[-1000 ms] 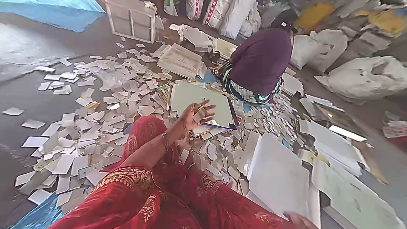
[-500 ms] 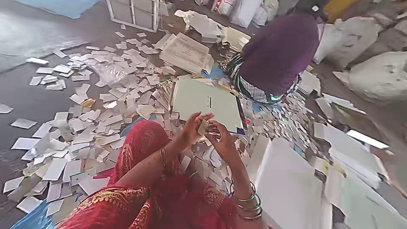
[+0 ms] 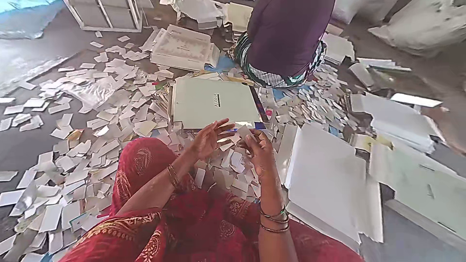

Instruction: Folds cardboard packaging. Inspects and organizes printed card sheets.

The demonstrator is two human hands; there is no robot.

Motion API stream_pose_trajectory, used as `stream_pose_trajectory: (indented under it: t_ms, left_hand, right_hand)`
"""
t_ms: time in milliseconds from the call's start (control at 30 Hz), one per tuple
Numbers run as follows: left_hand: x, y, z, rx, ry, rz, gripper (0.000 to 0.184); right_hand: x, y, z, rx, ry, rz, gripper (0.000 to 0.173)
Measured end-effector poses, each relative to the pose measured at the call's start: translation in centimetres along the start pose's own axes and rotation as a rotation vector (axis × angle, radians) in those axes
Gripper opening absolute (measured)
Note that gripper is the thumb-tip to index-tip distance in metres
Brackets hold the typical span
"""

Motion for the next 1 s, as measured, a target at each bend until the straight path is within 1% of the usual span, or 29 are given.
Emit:
stream_pose_trajectory:
  t_ms: [100, 233, 300, 367, 467, 567, 633, 700, 800, 900, 1000]
  left_hand:
    - [0.4, 0.1, 1.7, -0.026, 0.140, -0.006, 0.050]
    - [0.4, 0.6, 4.1, -0.019, 0.304, -0.052, 0.039]
    - [0.3, 0.7, 4.9, 0.000, 0.359, -0.060, 0.038]
    - [0.1, 1.1, 5.2, -0.011, 0.383, -0.056, 0.041]
    - [0.0, 1.1, 4.7, -0.041, 0.359, -0.055, 0.049]
    - [0.0, 1.0, 4.2, -0.095, 0.305, -0.066, 0.049]
    - [0.3, 0.8, 4.7, -0.086, 0.325, -0.071, 0.048]
    - [0.5, 1.0, 5.1, -0.050, 0.351, -0.080, 0.044]
    - [1.1, 2.5, 4.3, 0.041, 0.366, -0.125, 0.039]
    - [2.1, 5.9, 1.1, 0.205, 0.303, -0.180, 0.032]
    - [4.3, 9.1, -4.9, 0.272, 0.086, -0.245, 0.024]
  right_hand:
    - [0.2, -0.1, 0.1, 0.080, -0.023, 0.012, 0.025]
    - [0.0, -0.9, 0.8, 0.358, -0.103, 0.096, 0.021]
    - [-0.1, -1.5, 1.3, 0.507, -0.146, 0.139, 0.020]
    - [0.1, -2.7, 1.4, 0.560, -0.181, 0.208, 0.022]
    - [1.2, -4.0, 1.1, 0.544, -0.256, 0.259, 0.022]
    - [1.5, -4.0, 1.2, 0.579, -0.275, 0.261, 0.022]
    - [1.6, -4.2, 1.7, 0.599, -0.217, 0.283, 0.022]
    - [1.6, -5.4, 2.2, 0.601, -0.139, 0.319, 0.023]
    - [2.4, -7.1, 2.5, 0.549, -0.108, 0.366, 0.023]
    - [2.9, -7.8, 2.4, 0.499, -0.114, 0.394, 0.022]
    - [2.7, -7.5, 2.4, 0.508, -0.122, 0.356, 0.023]
Point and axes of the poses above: each hand's wrist, its own x-axis away from the middle knuckle, its own z-axis out of the back of the hand, y = z × x, the point moved 10 cm from there along -x, towards the middle knuckle, and after that the axes turned 10 degrees about y, right-handed, at the moved point
